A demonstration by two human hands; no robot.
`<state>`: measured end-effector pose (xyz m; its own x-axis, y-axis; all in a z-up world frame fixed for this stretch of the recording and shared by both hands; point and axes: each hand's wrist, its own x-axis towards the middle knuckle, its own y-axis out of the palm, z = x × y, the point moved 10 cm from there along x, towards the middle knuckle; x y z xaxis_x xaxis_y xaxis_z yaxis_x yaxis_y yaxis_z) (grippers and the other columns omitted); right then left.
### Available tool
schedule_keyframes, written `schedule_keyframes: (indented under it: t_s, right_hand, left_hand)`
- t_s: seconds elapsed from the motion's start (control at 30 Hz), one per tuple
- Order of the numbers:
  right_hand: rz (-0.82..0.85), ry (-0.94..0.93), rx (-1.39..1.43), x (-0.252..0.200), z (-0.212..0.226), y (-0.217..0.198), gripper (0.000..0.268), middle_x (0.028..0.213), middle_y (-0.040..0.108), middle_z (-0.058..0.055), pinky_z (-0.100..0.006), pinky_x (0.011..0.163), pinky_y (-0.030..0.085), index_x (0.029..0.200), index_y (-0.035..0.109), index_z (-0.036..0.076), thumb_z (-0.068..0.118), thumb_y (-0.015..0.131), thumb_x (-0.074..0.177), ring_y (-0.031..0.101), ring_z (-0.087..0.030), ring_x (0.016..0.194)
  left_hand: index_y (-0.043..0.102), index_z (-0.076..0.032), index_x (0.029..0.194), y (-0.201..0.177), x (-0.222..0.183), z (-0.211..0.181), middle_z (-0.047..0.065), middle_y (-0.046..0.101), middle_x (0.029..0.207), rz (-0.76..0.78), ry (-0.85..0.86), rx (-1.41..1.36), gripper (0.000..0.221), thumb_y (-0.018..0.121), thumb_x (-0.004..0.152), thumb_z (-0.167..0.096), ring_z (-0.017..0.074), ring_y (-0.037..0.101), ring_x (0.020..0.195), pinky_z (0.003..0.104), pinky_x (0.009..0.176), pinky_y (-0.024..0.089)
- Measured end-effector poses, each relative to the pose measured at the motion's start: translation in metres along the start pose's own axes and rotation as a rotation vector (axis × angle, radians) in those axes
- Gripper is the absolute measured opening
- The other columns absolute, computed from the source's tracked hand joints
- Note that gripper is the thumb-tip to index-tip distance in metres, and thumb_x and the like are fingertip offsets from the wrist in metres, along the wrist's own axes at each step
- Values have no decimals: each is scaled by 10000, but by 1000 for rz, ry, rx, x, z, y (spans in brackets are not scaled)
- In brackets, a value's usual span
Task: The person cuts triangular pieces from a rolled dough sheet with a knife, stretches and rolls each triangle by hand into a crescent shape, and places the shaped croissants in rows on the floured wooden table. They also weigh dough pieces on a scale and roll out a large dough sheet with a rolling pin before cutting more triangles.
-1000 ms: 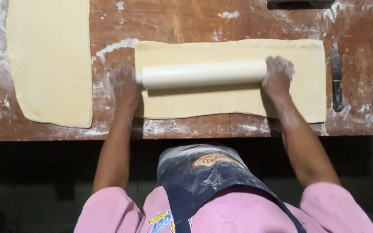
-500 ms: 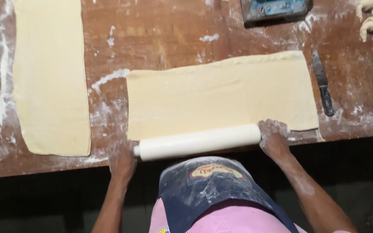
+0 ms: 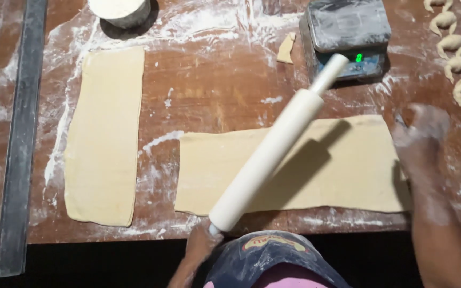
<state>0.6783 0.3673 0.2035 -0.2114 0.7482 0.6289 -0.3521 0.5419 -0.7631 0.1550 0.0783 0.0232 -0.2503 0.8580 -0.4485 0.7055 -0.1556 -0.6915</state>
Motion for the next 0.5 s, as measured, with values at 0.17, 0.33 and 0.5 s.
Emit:
schedule_keyframes:
  t_s: [0.17,0.33,0.5]
  right_hand:
    - [322,251,-303,-138,-188,92,493,1037,662,-264,-508,953,500,1087,642,-50,408,786,971,630,-418,1011]
    - [379,274,-358,-172,-193,99,454,1050,718,-226,-481,942,550,1172,715,0,346,772,885,690,-387,1028]
    - [457,283,-358,-176,-195,111,257,964,713,-193,-438,888,548,1071,700,24,252,731,955,680,-350,938]
  left_hand:
    - [744,-96,1086,-49,64,6,149,796,912,-103,-27,-167,383,776,718,-199,309,785,856,427,792,612]
    - [714,-106,1176,-154,145,-6,190,775,932,-260,-188,40,448,765,744,-214,347,762,868,478,804,592]
    - [707,-72,1149,-203,253,3,220,758,961,-346,-153,144,458,784,728,-236,396,737,901,509,805,579]
